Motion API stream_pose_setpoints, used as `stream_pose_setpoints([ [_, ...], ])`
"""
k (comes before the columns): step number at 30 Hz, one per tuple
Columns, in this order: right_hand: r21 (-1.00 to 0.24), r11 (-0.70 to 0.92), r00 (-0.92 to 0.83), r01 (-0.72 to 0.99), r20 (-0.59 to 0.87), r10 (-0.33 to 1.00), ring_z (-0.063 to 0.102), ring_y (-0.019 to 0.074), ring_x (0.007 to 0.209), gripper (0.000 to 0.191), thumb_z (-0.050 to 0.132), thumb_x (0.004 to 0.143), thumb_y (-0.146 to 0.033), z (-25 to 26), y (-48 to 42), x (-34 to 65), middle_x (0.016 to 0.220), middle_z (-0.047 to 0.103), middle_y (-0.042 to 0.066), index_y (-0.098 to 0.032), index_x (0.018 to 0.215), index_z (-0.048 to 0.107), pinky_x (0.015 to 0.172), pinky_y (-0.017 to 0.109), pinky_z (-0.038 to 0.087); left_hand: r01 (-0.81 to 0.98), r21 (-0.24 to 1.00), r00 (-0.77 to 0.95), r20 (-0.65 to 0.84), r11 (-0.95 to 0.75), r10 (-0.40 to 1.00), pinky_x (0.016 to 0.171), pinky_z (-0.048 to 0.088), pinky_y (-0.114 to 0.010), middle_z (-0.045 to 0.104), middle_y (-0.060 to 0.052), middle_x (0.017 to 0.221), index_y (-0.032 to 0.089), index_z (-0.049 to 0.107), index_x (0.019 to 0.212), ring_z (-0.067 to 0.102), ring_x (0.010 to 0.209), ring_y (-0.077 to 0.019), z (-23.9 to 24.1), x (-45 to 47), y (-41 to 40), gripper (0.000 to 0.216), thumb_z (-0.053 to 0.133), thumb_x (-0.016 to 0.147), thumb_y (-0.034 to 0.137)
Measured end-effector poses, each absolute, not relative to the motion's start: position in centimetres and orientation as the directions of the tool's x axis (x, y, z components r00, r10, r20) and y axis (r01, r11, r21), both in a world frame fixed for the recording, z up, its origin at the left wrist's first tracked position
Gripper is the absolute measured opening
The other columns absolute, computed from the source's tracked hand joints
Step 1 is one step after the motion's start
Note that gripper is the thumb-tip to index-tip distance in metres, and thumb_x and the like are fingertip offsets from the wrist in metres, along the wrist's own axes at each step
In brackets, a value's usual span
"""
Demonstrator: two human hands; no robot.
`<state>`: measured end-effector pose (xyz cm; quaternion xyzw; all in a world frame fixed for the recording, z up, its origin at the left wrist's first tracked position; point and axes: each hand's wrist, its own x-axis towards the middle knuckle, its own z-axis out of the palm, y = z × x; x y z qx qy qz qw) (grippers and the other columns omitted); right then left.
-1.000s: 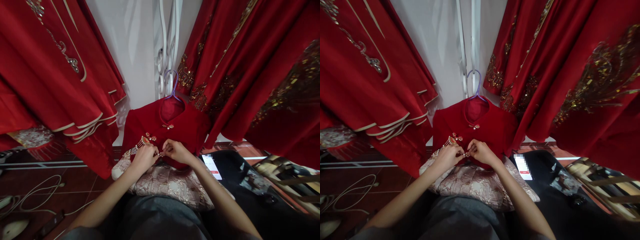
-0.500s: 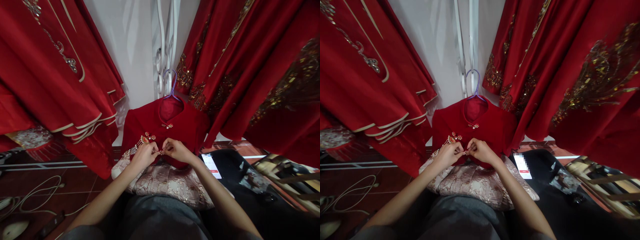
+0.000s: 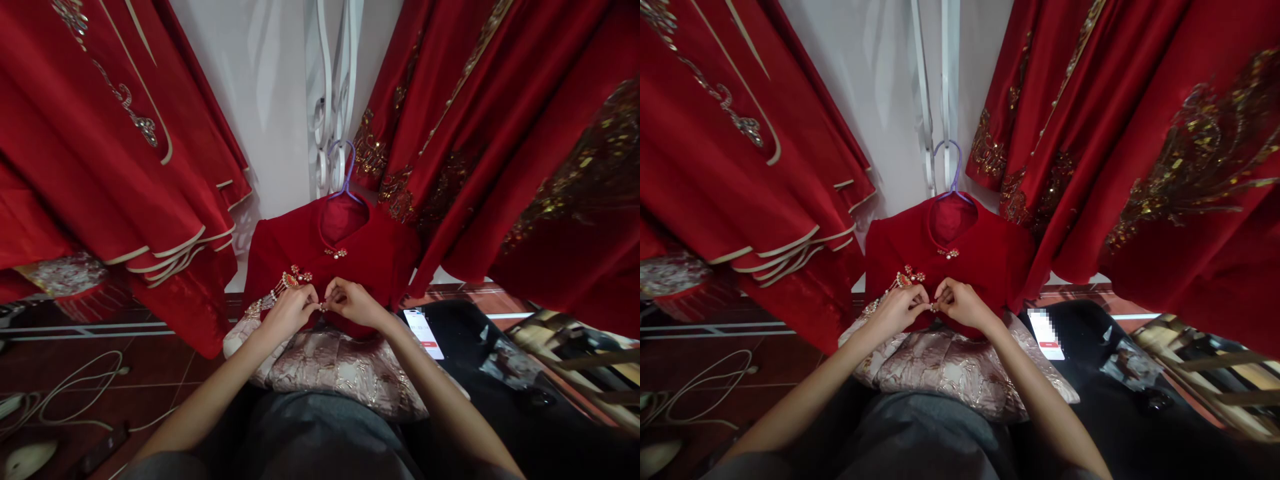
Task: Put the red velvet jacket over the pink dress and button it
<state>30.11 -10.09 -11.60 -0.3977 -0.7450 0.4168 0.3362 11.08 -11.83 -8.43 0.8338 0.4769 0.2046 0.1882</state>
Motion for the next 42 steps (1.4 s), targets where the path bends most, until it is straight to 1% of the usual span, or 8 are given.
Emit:
stream_pose_setpoints([
  [7, -0.902, 0.32, -0.464, 0.29, 0.16, 0.871, 0.067, 0.0145, 0.075, 0.014, 0.06, 0.075, -0.015, -11.1, -10.1, 30.5, 0.079, 0.067, 0.002, -0.019, 0.086, 0.052, 0.071, 0.027, 0.053, 0.727, 0.51, 0.436, 0.175, -0.46, 0.883, 0.065, 0.047, -0.023, 0.069, -0.001, 0.073, 0.018, 0.059, 0.083, 0.066, 0.068, -0.0145, -8.6, 11.1, -11.9, 0.005, 0.057, 0.086, 0.02],
  [10, -0.921, 0.285, -0.526, 0.265, 0.109, 0.843, 0.066, 0.0141, 0.074, 0.016, 0.062, 0.074, -0.016, -10.4, -10.2, 31.3, 0.076, 0.066, 0.001, -0.019, 0.086, 0.052, 0.071, 0.028, 0.053, 0.745, 0.495, 0.343, 0.292, -0.448, 0.893, 0.068, 0.048, -0.025, 0.067, -0.002, 0.078, 0.019, 0.057, 0.085, 0.064, 0.074, -0.0149, -8.6, 10.5, -11.1, 0.011, 0.054, 0.089, 0.028],
  [13, -0.927, 0.265, -0.581, 0.263, 0.067, 0.811, 0.066, 0.0139, 0.074, 0.017, 0.065, 0.074, -0.017, -9.8, -10.2, 32.3, 0.076, 0.066, 0.001, -0.019, 0.085, 0.052, 0.071, 0.028, 0.053, 0.812, 0.4, 0.241, 0.434, -0.425, 0.868, 0.074, 0.048, -0.028, 0.06, -0.004, 0.087, 0.019, 0.057, 0.092, 0.06, 0.082, -0.0164, -8.6, 9.5, -10.2, 0.011, 0.052, 0.09, 0.029],
  [19, -0.937, 0.25, -0.591, 0.245, 0.06, 0.804, 0.066, 0.0138, 0.076, 0.017, 0.065, 0.075, -0.019, -9.5, -10.2, 32.7, 0.078, 0.066, 0.001, -0.019, 0.086, 0.052, 0.072, 0.028, 0.052, 0.861, 0.234, 0.32, 0.444, -0.453, 0.837, 0.081, 0.048, -0.031, 0.053, -0.005, 0.098, 0.023, 0.059, 0.112, 0.052, 0.095, -0.0198, -9.1, 8.4, -9.4, 0.022, 0.051, 0.091, 0.028],
  [23, -0.931, 0.263, -0.596, 0.252, 0.064, 0.8, 0.066, 0.0137, 0.075, 0.017, 0.065, 0.075, -0.018, -9.5, -10.2, 32.5, 0.077, 0.066, 0.001, -0.019, 0.085, 0.052, 0.071, 0.027, 0.052, 0.893, 0.097, 0.351, 0.463, -0.44, 0.814, 0.08, 0.048, -0.033, 0.054, -0.008, 0.097, 0.02, 0.062, 0.105, 0.05, 0.095, -0.0222, -9.1, 8.6, -9.3, 0.022, 0.043, 0.094, 0.025],
  [26, -0.932, 0.263, -0.599, 0.25, 0.065, 0.798, 0.066, 0.0143, 0.077, 0.017, 0.065, 0.075, -0.019, -9.4, -10.3, 32.6, 0.079, 0.066, 0.002, -0.019, 0.086, 0.052, 0.072, 0.028, 0.052, 0.868, 0.014, 0.427, 0.49, -0.496, 0.76, 0.097, 0.041, -0.045, 0.057, -0.01, 0.102, 0.017, 0.062, 0.099, 0.051, 0.1, -0.0235, -8.6, 8.5, -9.3, 0.02, 0.044, 0.093, 0.021],
  [31, -0.933, 0.259, -0.6, 0.251, 0.06, 0.798, 0.066, 0.0143, 0.077, 0.017, 0.065, 0.076, -0.02, -9.3, -10.2, 32.7, 0.079, 0.067, 0.001, -0.019, 0.086, 0.052, 0.073, 0.029, 0.052, 0.784, 0.06, 0.511, 0.502, -0.617, 0.698, 0.114, 0.01, -0.06, 0.064, -0.004, 0.103, 0.021, 0.061, 0.097, 0.054, 0.104, -0.0202, -7.7, 7.8, -9.1, 0.013, 0.05, 0.092, 0.023],
  [42, -0.936, 0.208, -0.664, 0.285, -0.036, 0.747, 0.067, 0.0141, 0.074, 0.018, 0.067, 0.074, -0.019, -8.6, -10.7, 33.3, 0.077, 0.069, 0.001, -0.019, 0.085, 0.053, 0.069, 0.027, 0.051, 0.796, 0.076, 0.445, 0.599, -0.601, 0.665, 0.116, 0.012, -0.054, 0.066, -0.002, 0.093, 0.021, 0.064, 0.098, 0.056, 0.09, -0.017, -6.7, 8.9, -8.2, 0.021, 0.046, 0.095, 0.031],
])
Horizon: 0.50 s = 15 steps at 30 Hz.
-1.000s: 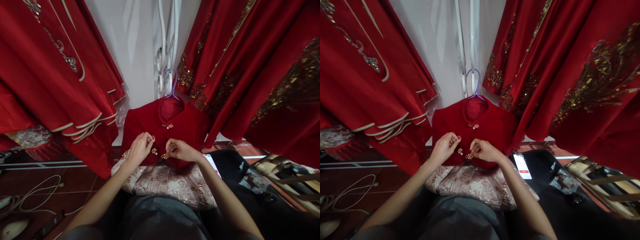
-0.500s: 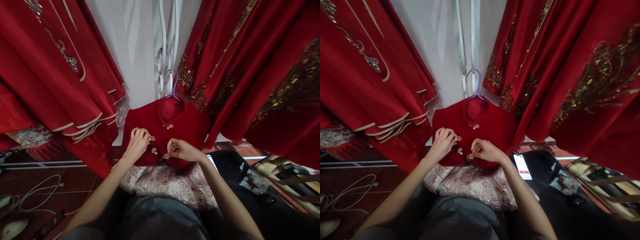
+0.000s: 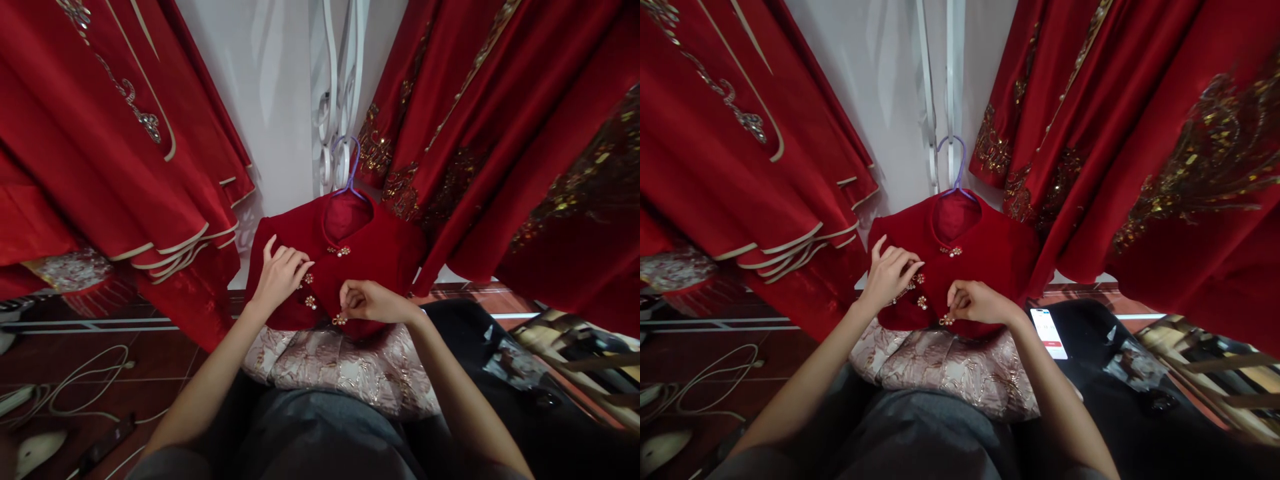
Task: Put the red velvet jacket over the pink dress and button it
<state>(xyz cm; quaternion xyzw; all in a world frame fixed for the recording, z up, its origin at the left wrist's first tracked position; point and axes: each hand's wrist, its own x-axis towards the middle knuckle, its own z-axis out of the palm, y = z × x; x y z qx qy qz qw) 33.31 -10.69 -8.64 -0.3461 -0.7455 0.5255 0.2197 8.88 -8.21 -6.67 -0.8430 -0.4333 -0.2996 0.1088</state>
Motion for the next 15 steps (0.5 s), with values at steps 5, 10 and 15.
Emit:
stream_pose_setpoints([
  [5, -0.917, 0.211, -0.668, 0.338, -0.076, 0.74, 0.066, 0.0141, 0.074, 0.021, 0.07, 0.075, -0.028, -7.4, -11.2, 34.3, 0.08, 0.069, 0.002, -0.018, 0.087, 0.056, 0.067, 0.026, 0.051, 0.766, 0.014, 0.511, 0.591, -0.642, 0.623, 0.115, 0.014, -0.053, 0.057, -0.006, 0.111, 0.023, 0.062, 0.112, 0.049, 0.109, -0.0217, -6.0, 12.3, -6.7, 0.03, 0.048, 0.093, 0.04],
  [10, -0.9, 0.306, -0.561, 0.31, 0.086, 0.823, 0.061, 0.0122, 0.074, 0.019, 0.064, 0.082, -0.035, -6.9, -11.0, 34.8, 0.081, 0.064, 0.002, -0.018, 0.087, 0.057, 0.069, 0.026, 0.05, 0.778, -0.086, 0.535, 0.608, -0.622, 0.586, 0.112, 0.016, -0.057, 0.054, -0.008, 0.104, 0.021, 0.063, 0.112, 0.048, 0.103, -0.0231, -5.9, 14.4, -4.7, 0.027, 0.051, 0.092, 0.034],
  [15, -0.902, 0.307, -0.553, 0.303, 0.096, 0.828, 0.06, 0.0131, 0.076, 0.021, 0.062, 0.083, -0.038, -6.5, -10.9, 35.3, 0.084, 0.065, 0.003, -0.019, 0.088, 0.057, 0.074, 0.03, 0.05, 0.713, -0.187, 0.619, 0.619, -0.675, 0.483, 0.112, 0.015, -0.062, 0.057, -0.007, 0.101, 0.02, 0.067, 0.094, 0.051, 0.101, -0.0224, -5.3, 14.8, -3.7, 0.017, 0.051, 0.09, 0.025],
])
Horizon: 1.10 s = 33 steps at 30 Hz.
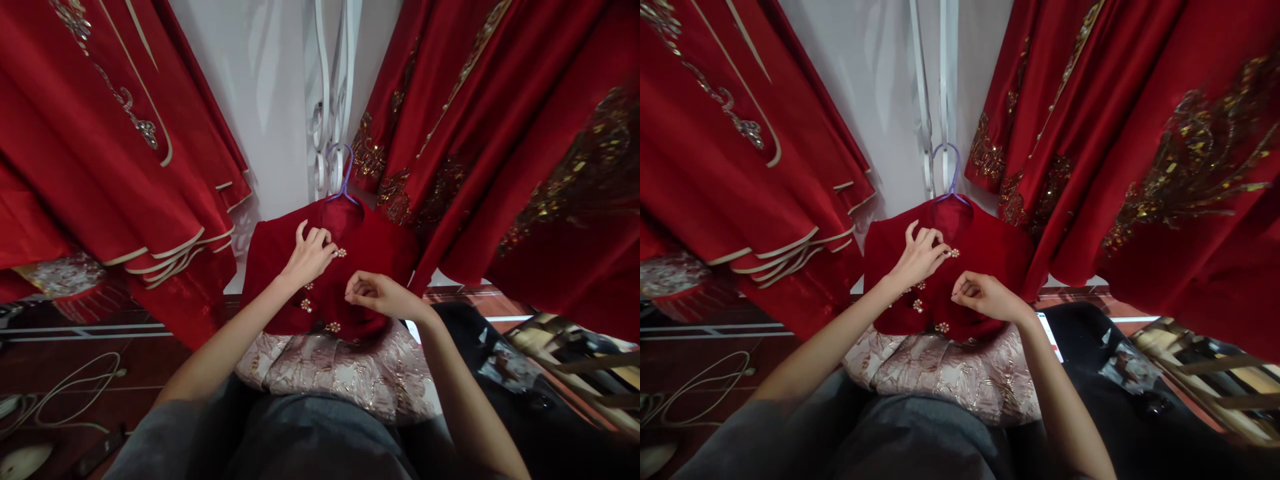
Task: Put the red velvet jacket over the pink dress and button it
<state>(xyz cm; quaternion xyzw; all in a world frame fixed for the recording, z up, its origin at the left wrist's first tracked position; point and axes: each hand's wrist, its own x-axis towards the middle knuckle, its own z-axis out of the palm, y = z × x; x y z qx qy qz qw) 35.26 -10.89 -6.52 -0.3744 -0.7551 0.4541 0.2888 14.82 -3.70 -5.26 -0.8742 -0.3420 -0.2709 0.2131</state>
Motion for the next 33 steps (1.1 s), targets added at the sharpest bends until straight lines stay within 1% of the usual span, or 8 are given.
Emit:
stream_pose_setpoints([
  [7, -0.909, 0.297, -0.508, 0.291, 0.116, 0.854, 0.061, 0.0143, 0.077, 0.021, 0.063, 0.082, -0.039, -6.4, -10.8, 35.8, 0.085, 0.065, 0.003, -0.019, 0.086, 0.058, 0.077, 0.033, 0.052, 0.536, -0.346, 0.793, 0.521, -0.77, 0.317, 0.114, 0.009, -0.063, 0.065, -0.001, 0.087, 0.021, 0.065, 0.098, 0.056, 0.093, -0.018, -4.3, 14.6, -3.0, 0.021, 0.045, 0.092, 0.022],
  [11, -0.959, 0.212, -0.243, 0.186, 0.164, 0.956, 0.064, 0.018, 0.084, 0.029, 0.068, 0.076, -0.044, -6.2, -10.3, 34.7, 0.089, 0.066, 0.006, -0.019, 0.086, 0.058, 0.08, 0.038, 0.055, 0.537, -0.373, 0.785, 0.549, -0.756, 0.287, 0.115, 0.011, -0.061, 0.066, 0.002, 0.075, 0.025, 0.065, 0.106, 0.058, 0.082, -0.0155, -4.1, 13.8, -2.4, 0.027, 0.041, 0.095, 0.023],
  [14, -0.957, 0.289, -0.118, -0.004, 0.287, 0.951, 0.061, 0.0211, 0.109, 0.039, 0.066, 0.077, -0.049, -5.5, -9.8, 32.2, 0.115, 0.064, 0.01, -0.021, 0.103, 0.058, 0.099, 0.041, 0.048, 0.63, -0.324, 0.714, 0.6, -0.706, 0.361, 0.113, 0.017, -0.059, 0.068, -0.001, 0.077, 0.021, 0.059, 0.121, 0.059, 0.079, -0.0169, -4.1, 13.4, -2.8, 0.032, 0.042, 0.096, 0.029],
  [16, -0.93, 0.364, -0.148, -0.056, 0.368, 0.918, 0.049, 0.0221, 0.128, 0.052, 0.059, 0.081, -0.054, -5.1, -9.2, 30.2, 0.137, 0.052, 0.01, -0.023, 0.122, 0.052, 0.109, 0.04, 0.039, 0.727, -0.29, 0.629, 0.646, -0.622, 0.433, 0.112, 0.021, -0.056, 0.069, -0.007, 0.093, 0.018, 0.049, 0.135, 0.06, 0.09, -0.0202, -4.2, 13.3, -3.4, 0.041, 0.042, 0.095, 0.026],
  [19, -0.915, 0.375, -0.097, 0.148, 0.364, 0.926, 0.022, 0.0272, 0.144, 0.08, 0.054, 0.08, -0.061, -4.9, -7.9, 28.3, 0.154, 0.027, 0.016, -0.015, 0.142, 0.034, 0.116, 0.043, 0.025, 0.85, -0.248, 0.487, 0.709, -0.465, 0.51, 0.111, 0.021, -0.055, 0.055, -0.015, 0.128, 0.021, 0.032, 0.146, 0.051, 0.117, -0.0272, -3.9, 13.0, -4.3, 0.057, 0.04, 0.091, 0.013],
  [22, -0.847, 0.222, 0.102, 0.483, 0.306, 0.947, 0.014, 0.0368, 0.144, 0.089, 0.053, 0.081, -0.058, -4.5, -6.8, 29.1, 0.151, 0.024, 0.027, -0.001, 0.143, 0.026, 0.115, 0.052, 0.021, 0.942, -0.153, 0.311, 0.736, -0.3, 0.601, 0.108, 0.019, -0.06, 0.039, -0.021, 0.143, 0.017, 0.029, 0.147, 0.04, 0.128, -0.035, -2.8, 11.9, -4.3, 0.067, 0.043, 0.083, 0.004],
  [27, -0.568, -0.019, 0.218, 0.823, 0.284, 0.934, 0.047, 0.0421, 0.123, 0.065, 0.05, 0.087, -0.044, -1.8, -6.4, 34.3, 0.122, 0.051, 0.036, 0.009, 0.124, 0.046, 0.102, 0.05, 0.037, 0.994, 0.037, 0.059, 0.63, -0.106, 0.775, 0.096, 0.036, -0.055, 0.054, -0.02, 0.127, 0.015, 0.057, 0.123, 0.05, 0.116, -0.0384, 0.9, 8.5, -2.8, 0.05, 0.054, 0.074, 0.01],
  [33, -0.311, -0.204, 0.269, 0.928, 0.184, 0.945, 0.047, 0.0381, 0.124, 0.064, 0.044, 0.09, -0.053, 0.3, -3.7, 38.6, 0.126, 0.052, 0.032, 0.002, 0.122, 0.052, 0.099, 0.047, 0.039, 0.948, 0.315, -0.087, 0.423, -0.056, 0.902, 0.083, 0.048, -0.04, 0.07, -0.009, 0.099, 0.024, 0.069, 0.107, 0.063, 0.099, -0.032, 1.5, 4.8, 0.9, 0.033, 0.058, 0.078, 0.034],
])
